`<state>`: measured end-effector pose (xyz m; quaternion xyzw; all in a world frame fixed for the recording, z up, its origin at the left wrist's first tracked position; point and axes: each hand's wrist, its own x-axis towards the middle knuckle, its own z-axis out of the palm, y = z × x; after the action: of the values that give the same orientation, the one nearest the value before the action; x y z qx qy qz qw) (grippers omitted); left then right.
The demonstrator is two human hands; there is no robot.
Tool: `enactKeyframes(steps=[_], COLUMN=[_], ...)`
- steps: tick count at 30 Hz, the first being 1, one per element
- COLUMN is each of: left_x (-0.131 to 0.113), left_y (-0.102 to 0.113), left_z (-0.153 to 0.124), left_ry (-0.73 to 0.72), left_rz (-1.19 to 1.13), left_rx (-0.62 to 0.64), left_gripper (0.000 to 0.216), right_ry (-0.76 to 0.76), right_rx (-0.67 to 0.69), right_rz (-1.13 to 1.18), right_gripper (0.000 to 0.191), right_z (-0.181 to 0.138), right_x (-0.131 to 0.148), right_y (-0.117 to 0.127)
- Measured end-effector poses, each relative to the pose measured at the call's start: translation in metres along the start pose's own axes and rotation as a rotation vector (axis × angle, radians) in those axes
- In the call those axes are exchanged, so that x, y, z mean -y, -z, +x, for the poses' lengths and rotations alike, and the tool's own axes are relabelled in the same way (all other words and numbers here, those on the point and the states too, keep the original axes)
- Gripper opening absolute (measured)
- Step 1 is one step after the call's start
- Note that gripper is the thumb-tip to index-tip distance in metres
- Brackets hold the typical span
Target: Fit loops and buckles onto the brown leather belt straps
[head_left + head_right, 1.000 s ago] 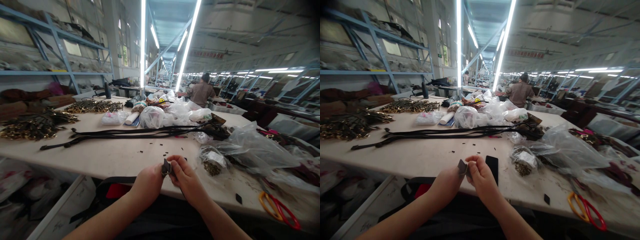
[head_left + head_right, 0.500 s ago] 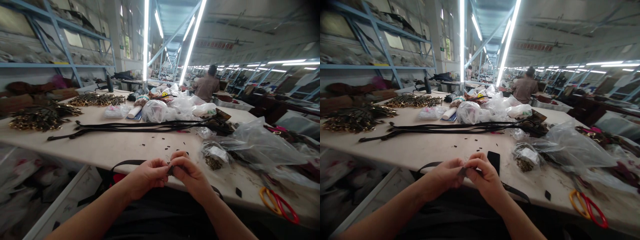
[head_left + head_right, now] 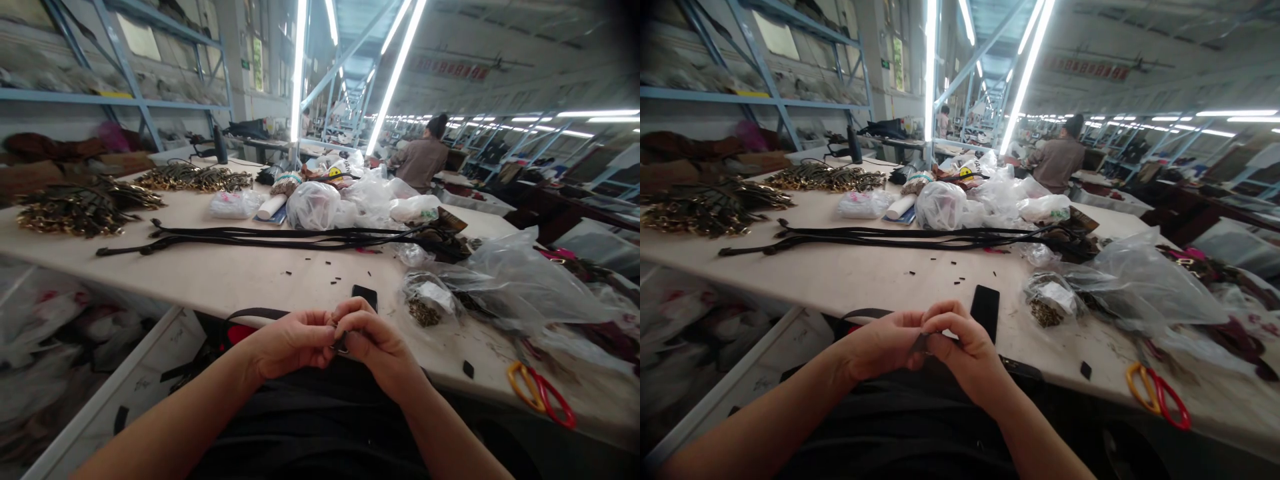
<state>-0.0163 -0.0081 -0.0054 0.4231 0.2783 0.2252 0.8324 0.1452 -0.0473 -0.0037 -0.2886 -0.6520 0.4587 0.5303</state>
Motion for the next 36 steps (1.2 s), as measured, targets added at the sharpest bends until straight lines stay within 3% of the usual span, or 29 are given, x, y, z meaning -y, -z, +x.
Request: enactKeyframes(steps=[3, 7, 9, 11, 15, 18, 21, 24, 27, 29, 31, 33, 36], left_x=[0.009, 0.030, 0.038, 0.040, 0.034, 0.034, 0.038, 0.041, 0.041, 0.033, 0.015, -0.012, -0.049], left_y=[0.001, 0.009, 0.013, 0.015, 0.011, 0.007, 0.008, 0.009, 0.010, 0.010, 0.015, 0.024, 0.042], left_z=[0.009, 0.028, 0.033, 0.034, 0.029, 0.027, 0.025, 0.025, 0.027, 0.023, 0.010, -0.011, -0.042], left_ry=[-0.044, -0.003, 0.006, -0.009, -0.031, -0.051, -0.078, -0.104, -0.136, -0.165, -0.214, -0.303, -0.580], left_rz=[0.086, 0.265, 0.249, 0.185, 0.059, 0.071, 0.110, 0.140, 0.171, 0.169, 0.139, 0.061, -0.103], left_rx=[-0.066, -0.390, -0.464, -0.450, -0.412, -0.439, -0.448, -0.442, -0.436, -0.419, -0.431, -0.544, -0.827], left_gripper=[0.022, 0.018, 0.017, 0.020, 0.024, 0.020, 0.022, 0.023, 0.023, 0.027, 0.030, 0.022, 0.017], right_ry=[0.035, 0.171, 0.185, 0.123, -0.005, -0.010, 0.023, -0.009, -0.065, -0.025, 0.069, 0.134, 0.096], right_rx=[-0.037, -0.214, -0.239, -0.144, -0.032, -0.020, -0.027, -0.045, 0.057, 0.102, 0.043, -0.057, -0.112], right_rz=[0.065, 0.048, -0.177, -0.530, -1.216, -1.447, -1.466, -1.328, -1.214, -1.229, -1.241, -1.169, -0.991], right_gripper=[0.010, 0.012, 0.012, 0.012, 0.012, 0.012, 0.016, 0.024, 0.031, 0.033, 0.022, 0.016, 0.016], right_z=[-0.005, -0.016, -0.019, -0.018, -0.009, -0.004, -0.005, -0.006, -0.007, -0.007, -0.008, -0.010, -0.013], right_x=[0.010, 0.039, 0.046, 0.041, 0.001, -0.025, -0.038, -0.043, -0.042, -0.038, -0.031, -0.023, -0.010], right_y=[-0.004, -0.002, 0.004, 0.010, 0.013, 0.007, 0.001, 0.002, 0.005, 0.008, 0.016, 0.026, 0.041])
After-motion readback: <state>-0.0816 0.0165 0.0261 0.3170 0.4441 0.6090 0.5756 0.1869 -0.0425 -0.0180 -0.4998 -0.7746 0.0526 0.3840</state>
